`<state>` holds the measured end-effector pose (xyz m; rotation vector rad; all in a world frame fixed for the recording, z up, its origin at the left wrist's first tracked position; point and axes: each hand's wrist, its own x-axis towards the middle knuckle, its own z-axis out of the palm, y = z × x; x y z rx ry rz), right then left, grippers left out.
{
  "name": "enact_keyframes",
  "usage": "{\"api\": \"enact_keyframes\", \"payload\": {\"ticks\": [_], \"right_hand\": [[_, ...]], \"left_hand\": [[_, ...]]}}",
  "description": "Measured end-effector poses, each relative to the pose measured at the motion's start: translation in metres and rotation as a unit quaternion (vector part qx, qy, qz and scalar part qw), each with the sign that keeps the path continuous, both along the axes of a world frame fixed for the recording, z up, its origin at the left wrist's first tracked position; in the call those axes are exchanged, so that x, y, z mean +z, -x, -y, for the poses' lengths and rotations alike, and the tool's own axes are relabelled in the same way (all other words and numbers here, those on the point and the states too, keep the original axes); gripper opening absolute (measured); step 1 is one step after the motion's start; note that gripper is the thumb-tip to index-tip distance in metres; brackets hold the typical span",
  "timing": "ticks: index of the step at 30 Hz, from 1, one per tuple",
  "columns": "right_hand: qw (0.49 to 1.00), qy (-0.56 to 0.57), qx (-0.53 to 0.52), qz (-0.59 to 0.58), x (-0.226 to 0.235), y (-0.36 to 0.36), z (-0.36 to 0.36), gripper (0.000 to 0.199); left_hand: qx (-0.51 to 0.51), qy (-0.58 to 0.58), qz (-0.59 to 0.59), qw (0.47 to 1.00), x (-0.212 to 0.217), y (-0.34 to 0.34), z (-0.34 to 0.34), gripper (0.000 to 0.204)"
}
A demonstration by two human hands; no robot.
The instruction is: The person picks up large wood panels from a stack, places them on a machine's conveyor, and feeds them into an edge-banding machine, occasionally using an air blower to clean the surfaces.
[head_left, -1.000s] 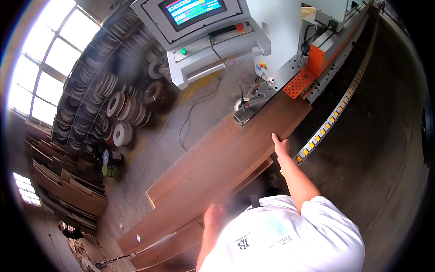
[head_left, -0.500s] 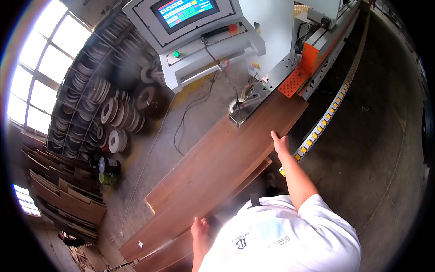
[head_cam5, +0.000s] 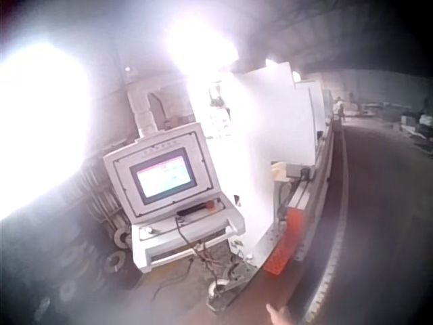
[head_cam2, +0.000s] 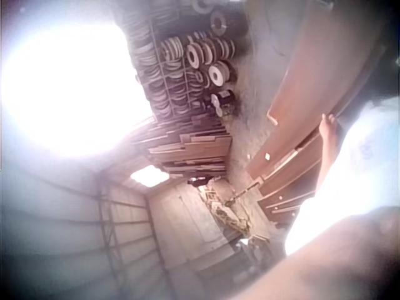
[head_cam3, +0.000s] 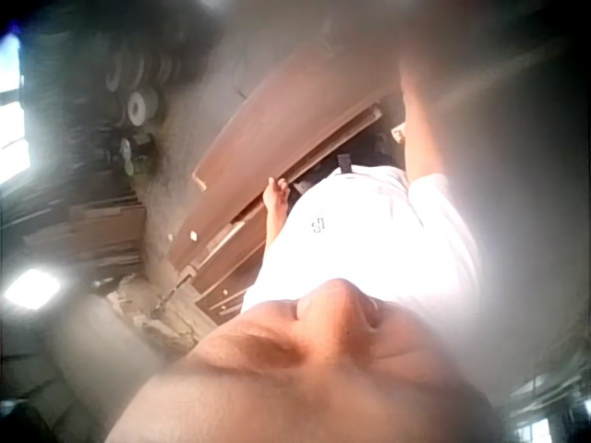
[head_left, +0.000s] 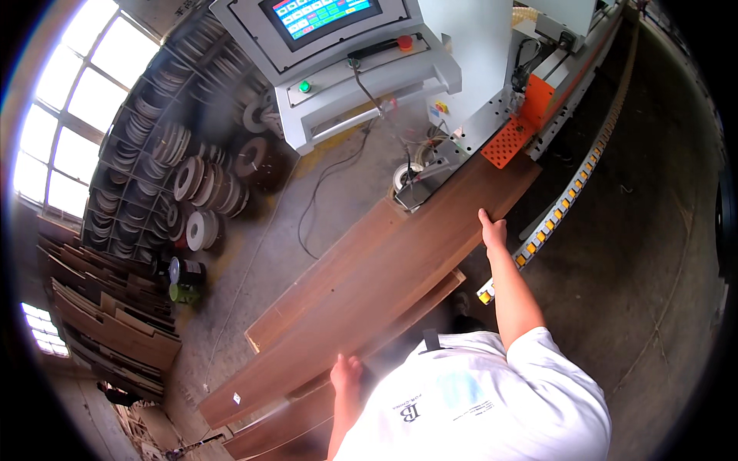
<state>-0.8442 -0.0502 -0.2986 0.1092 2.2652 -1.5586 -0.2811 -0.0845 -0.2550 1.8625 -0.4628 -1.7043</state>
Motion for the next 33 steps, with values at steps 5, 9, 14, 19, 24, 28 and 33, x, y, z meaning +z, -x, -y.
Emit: {"api": "enact_keyframes", "payload": {"ticks": [5,9,14,19,24,28,33], "right_hand": [[1.0,-0.018,-0.026,0.003,-0.014,0.009,0.001,0.071],[1.0,0.018,-0.023,0.008,-0.012,0.017,0.0,0.069],[0.999,0.031,-0.04,-0.01,-0.02,0.041,-0.003,0.061],[0.994,0.108,-0.031,-0.001,-0.002,0.074,-0.008,0.051],[0.995,0.098,-0.014,0.005,-0.002,0.125,-0.017,0.061],[0.996,0.092,-0.013,-0.017,-0.003,0.161,-0.022,0.064],[0.999,-0.017,0.007,0.031,0.026,0.197,-0.022,0.082]], "left_hand": [[0.037,0.0,0.012,0.999,0.005,0.015,0.001,0.029],[0.04,-0.006,0.015,0.999,0.009,0.029,-0.002,0.027],[0.03,-0.012,-0.016,0.999,0.013,0.048,-0.003,0.025],[0.007,-0.021,-0.004,1.0,0.0,0.072,-0.006,0.025],[-0.007,-0.04,-0.006,0.999,-0.004,0.113,-0.007,0.027],[-0.12,0.002,-0.007,0.993,-0.015,0.134,-0.017,0.031],[-0.096,-0.063,-0.051,0.992,0.02,0.191,-0.015,0.034]]}}
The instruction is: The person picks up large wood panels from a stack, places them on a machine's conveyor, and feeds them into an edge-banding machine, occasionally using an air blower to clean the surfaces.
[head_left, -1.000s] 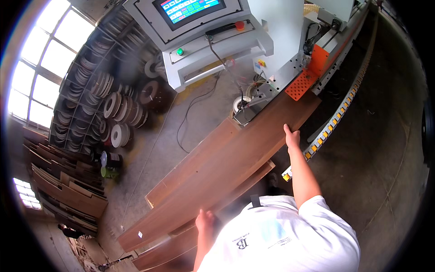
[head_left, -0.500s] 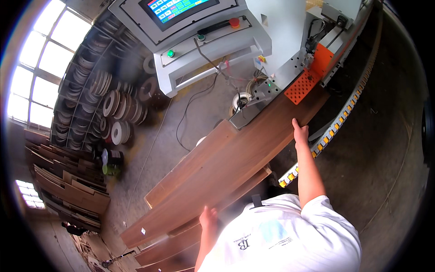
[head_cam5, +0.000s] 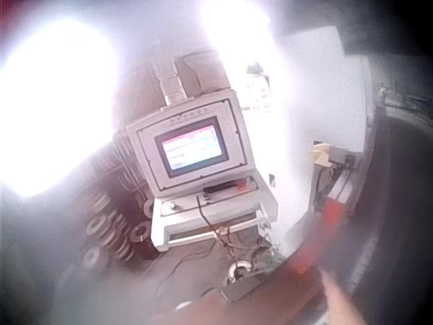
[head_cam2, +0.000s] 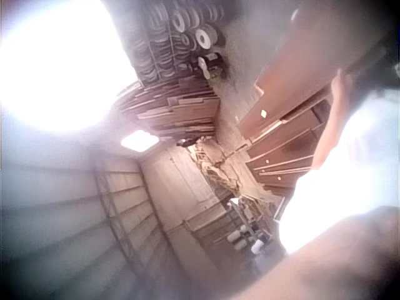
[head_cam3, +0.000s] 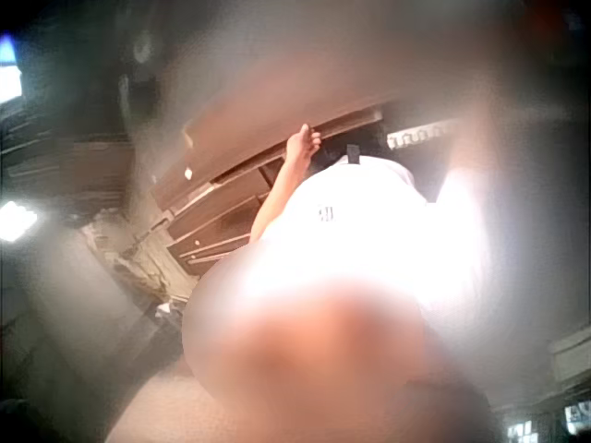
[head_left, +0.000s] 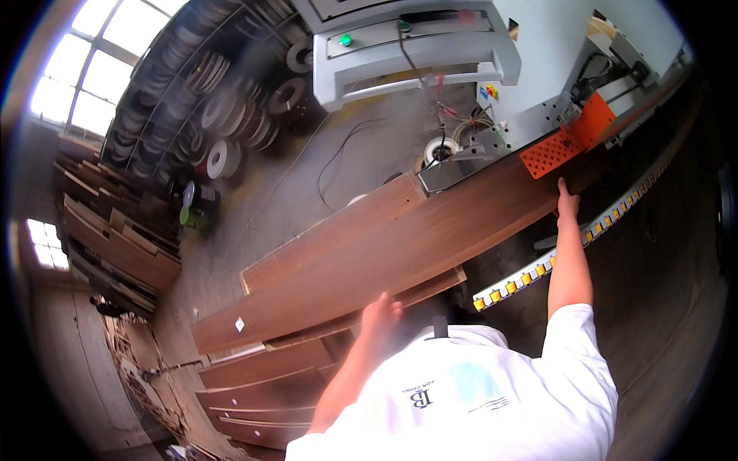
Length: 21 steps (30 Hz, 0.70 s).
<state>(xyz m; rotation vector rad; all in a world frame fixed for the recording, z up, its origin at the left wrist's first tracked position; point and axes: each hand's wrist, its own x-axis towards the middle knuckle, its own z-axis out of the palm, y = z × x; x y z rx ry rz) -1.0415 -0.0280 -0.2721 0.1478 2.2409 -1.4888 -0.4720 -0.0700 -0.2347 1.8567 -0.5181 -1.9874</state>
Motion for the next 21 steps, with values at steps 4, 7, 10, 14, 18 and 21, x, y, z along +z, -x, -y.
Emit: {"api": "enact_keyframes", "payload": {"ticks": [4,7,10,14,18,21], "right_hand": [[0.964,-0.169,-0.044,-0.199,-0.024,0.015,-0.017,0.09],[0.898,-0.24,0.091,-0.356,0.02,-0.061,-0.017,0.077],[0.796,-0.276,0.273,-0.464,0.017,-0.128,-0.022,0.061],[0.736,-0.22,0.414,-0.488,0.024,-0.21,-0.009,0.072],[0.707,-0.197,0.47,-0.49,0.028,-0.272,0.013,0.076],[0.701,-0.221,0.457,-0.501,0.018,-0.281,0.035,0.077]], "left_hand": [[-0.051,0.03,-0.033,0.998,0.012,0.012,0.002,0.035],[-0.009,0.037,-0.016,0.999,0.009,-0.002,-0.002,0.036],[0.029,0.036,0.017,0.999,0.007,-0.036,0.002,0.037],[0.048,0.05,0.035,0.997,0.002,-0.098,0.008,0.037],[0.073,0.072,0.038,0.994,-0.004,-0.149,0.012,0.039],[0.083,0.111,0.047,0.989,0.0,-0.175,0.01,0.038]]}}
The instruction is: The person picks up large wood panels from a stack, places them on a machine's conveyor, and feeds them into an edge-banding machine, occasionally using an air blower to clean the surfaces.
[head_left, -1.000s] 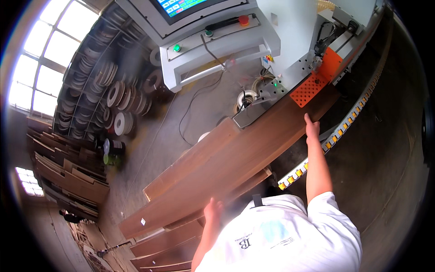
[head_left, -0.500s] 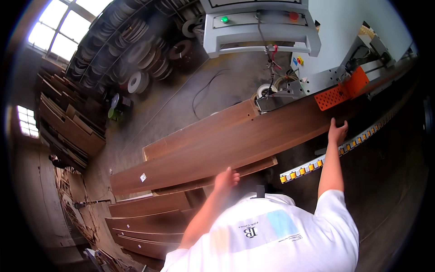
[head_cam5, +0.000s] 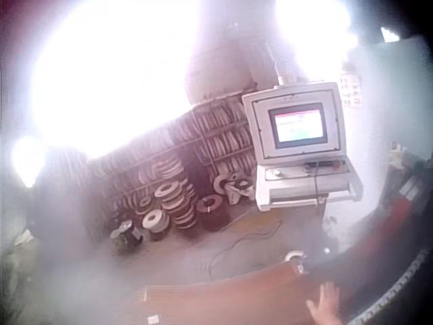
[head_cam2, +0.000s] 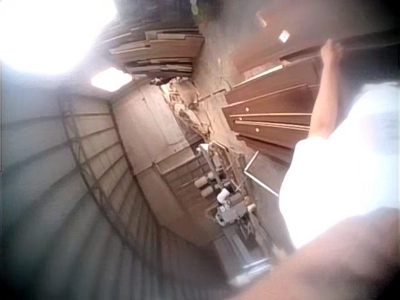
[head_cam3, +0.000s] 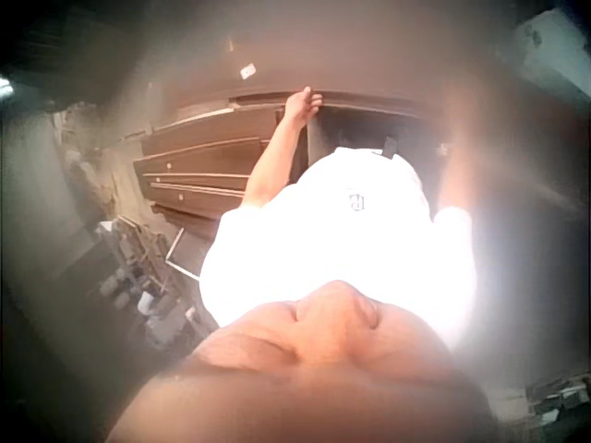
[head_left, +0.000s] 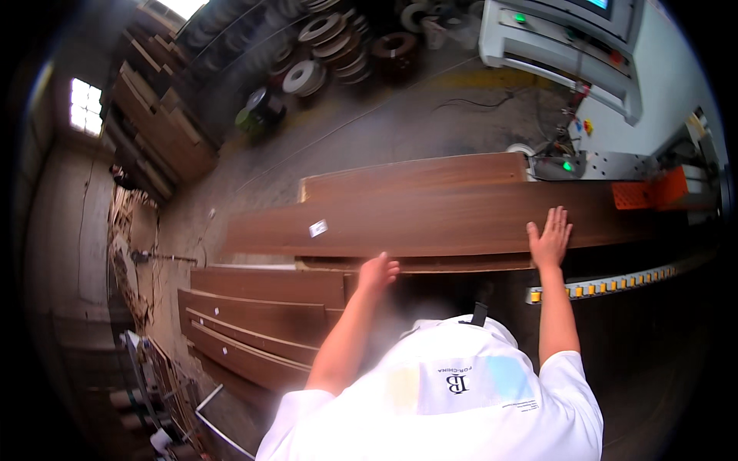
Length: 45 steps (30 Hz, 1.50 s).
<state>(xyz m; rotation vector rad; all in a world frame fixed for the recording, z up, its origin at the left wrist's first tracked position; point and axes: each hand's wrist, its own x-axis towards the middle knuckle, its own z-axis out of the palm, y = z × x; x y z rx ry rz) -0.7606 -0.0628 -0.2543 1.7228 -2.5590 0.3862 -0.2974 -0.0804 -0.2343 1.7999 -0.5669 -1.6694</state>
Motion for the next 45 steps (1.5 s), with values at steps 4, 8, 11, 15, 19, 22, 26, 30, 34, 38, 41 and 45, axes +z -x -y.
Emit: {"api": "enact_keyframes", "payload": {"ticks": [4,8,11,15,19,22,26,30,34,38,41,45], "right_hand": [[0.994,-0.03,-0.105,-0.022,-0.002,0.011,0.027,0.076],[0.997,-0.026,-0.053,-0.039,-0.01,0.0,0.04,0.08],[0.998,-0.007,0.037,-0.059,-0.018,-0.055,0.054,0.082],[0.98,-0.016,0.196,-0.034,0.0,-0.175,0.068,0.085],[0.941,-0.052,0.333,0.046,0.015,-0.293,0.066,0.086],[0.905,-0.063,0.414,0.075,0.017,-0.361,0.047,0.088],[0.803,-0.052,0.543,0.24,0.03,-0.403,0.02,0.063],[0.739,-0.037,0.568,0.361,0.032,-0.395,0.026,0.037],[0.888,0.09,0.393,0.222,0.03,-0.365,0.057,0.04],[0.948,0.076,0.289,0.109,0.009,-0.334,0.067,0.047],[0.954,0.061,0.285,0.068,0.006,-0.311,0.066,0.048],[0.956,0.061,0.283,0.053,0.007,-0.278,0.061,0.046]], "left_hand": [[0.006,0.03,-0.017,0.999,-0.016,-0.041,-0.021,0.036],[0.006,0.008,-0.02,1.0,-0.023,-0.064,-0.055,0.035],[0.055,-0.018,-0.053,0.997,-0.036,-0.084,-0.09,0.034],[0.125,-0.052,-0.102,0.985,-0.044,-0.106,-0.132,0.031],[0.147,-0.064,-0.086,0.983,-0.031,-0.127,-0.147,0.035],[0.15,-0.049,-0.055,0.986,-0.007,-0.134,-0.144,0.034],[0.136,-0.022,-0.047,0.989,-0.012,-0.153,-0.143,0.033],[0.09,0.014,-0.007,0.996,-0.006,-0.158,-0.129,0.028],[-0.014,0.136,0.124,0.983,0.008,-0.132,-0.094,0.025],[-0.181,0.397,0.273,0.857,0.032,-0.075,-0.041,0.024],[-0.345,0.527,0.312,0.711,0.037,-0.033,-0.002,0.039],[-0.426,0.482,0.36,0.676,0.008,0.001,0.028,0.062]]}}
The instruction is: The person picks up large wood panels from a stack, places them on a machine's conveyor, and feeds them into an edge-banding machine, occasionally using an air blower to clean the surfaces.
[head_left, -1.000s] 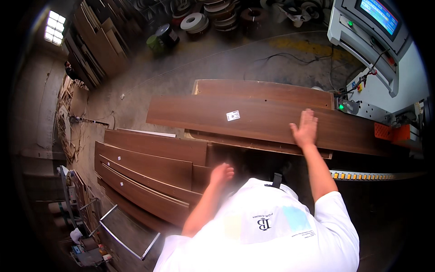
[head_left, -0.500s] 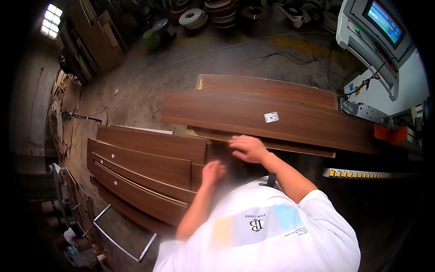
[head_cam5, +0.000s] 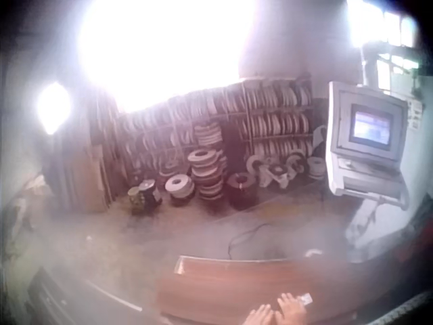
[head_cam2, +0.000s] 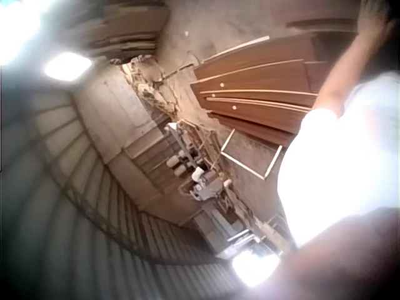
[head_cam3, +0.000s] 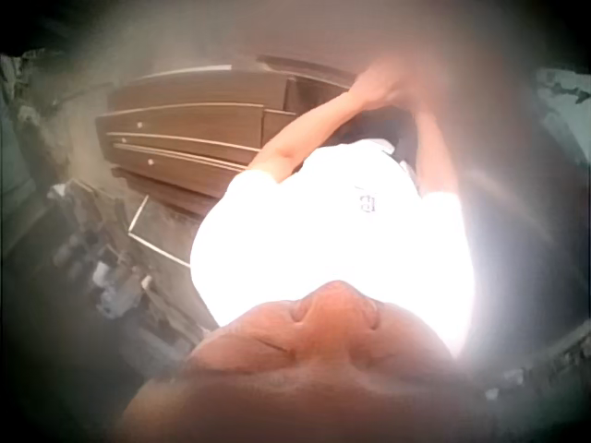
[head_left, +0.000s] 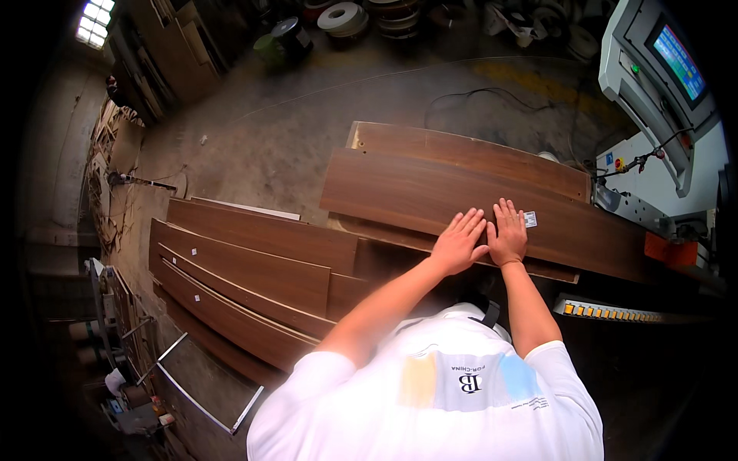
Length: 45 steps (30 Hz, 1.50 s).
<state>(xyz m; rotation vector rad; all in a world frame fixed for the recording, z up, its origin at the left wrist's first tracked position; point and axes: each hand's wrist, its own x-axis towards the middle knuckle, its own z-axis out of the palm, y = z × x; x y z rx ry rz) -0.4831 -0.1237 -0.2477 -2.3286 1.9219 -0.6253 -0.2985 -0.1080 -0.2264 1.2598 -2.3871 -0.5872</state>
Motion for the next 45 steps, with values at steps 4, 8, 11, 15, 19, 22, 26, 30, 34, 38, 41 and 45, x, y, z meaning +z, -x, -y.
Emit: {"api": "enact_keyframes", "payload": {"ticks": [4,8,11,15,19,22,26,30,34,38,41,45], "right_hand": [[1.0,0.001,-0.004,-0.007,0.006,0.035,-0.007,0.047],[1.0,-0.005,-0.012,-0.01,0.012,0.066,-0.012,0.05],[1.0,-0.001,-0.012,-0.019,0.015,0.09,-0.015,0.051],[1.0,-0.002,-0.02,-0.019,0.018,0.122,-0.022,0.05],[0.999,-0.003,-0.036,-0.023,0.018,0.15,-0.024,0.05],[0.992,-0.009,-0.111,-0.056,0.005,0.166,-0.026,0.054],[0.961,0.013,-0.261,-0.089,-0.036,0.147,-0.017,0.067],[0.977,-0.006,-0.208,-0.056,-0.011,0.067,-0.009,0.065],[0.987,-0.007,-0.159,-0.029,-0.01,0.004,-0.003,0.07],[0.99,-0.018,-0.138,0.027,-0.004,-0.028,0.001,0.064],[0.988,-0.008,-0.151,0.038,0.001,-0.016,-0.001,0.058],[0.988,0.004,-0.149,0.027,0.006,0.019,-0.01,0.055]], "left_hand": [[0.008,0.0,0.118,0.993,-0.009,-0.006,0.033,0.078],[0.091,-0.007,0.169,0.981,-0.015,-0.03,0.074,0.084],[0.166,-0.004,0.194,0.967,-0.024,-0.059,0.096,0.084],[0.251,0.009,0.207,0.945,-0.025,-0.099,0.107,0.084],[0.278,0.004,0.178,0.944,-0.029,-0.13,0.098,0.083],[0.256,0.013,0.151,0.955,-0.038,-0.134,0.072,0.08],[0.204,0.022,0.137,0.969,-0.036,-0.12,0.03,0.077],[0.166,0.025,0.173,0.971,-0.029,-0.112,-0.004,0.074],[0.148,0.056,0.161,0.974,-0.038,-0.118,-0.013,0.069],[0.158,0.098,0.138,0.973,-0.045,-0.116,-0.013,0.06],[0.164,0.112,0.135,0.971,-0.048,-0.115,-0.014,0.058],[0.169,0.116,0.137,0.969,-0.045,-0.11,-0.016,0.057]]}}
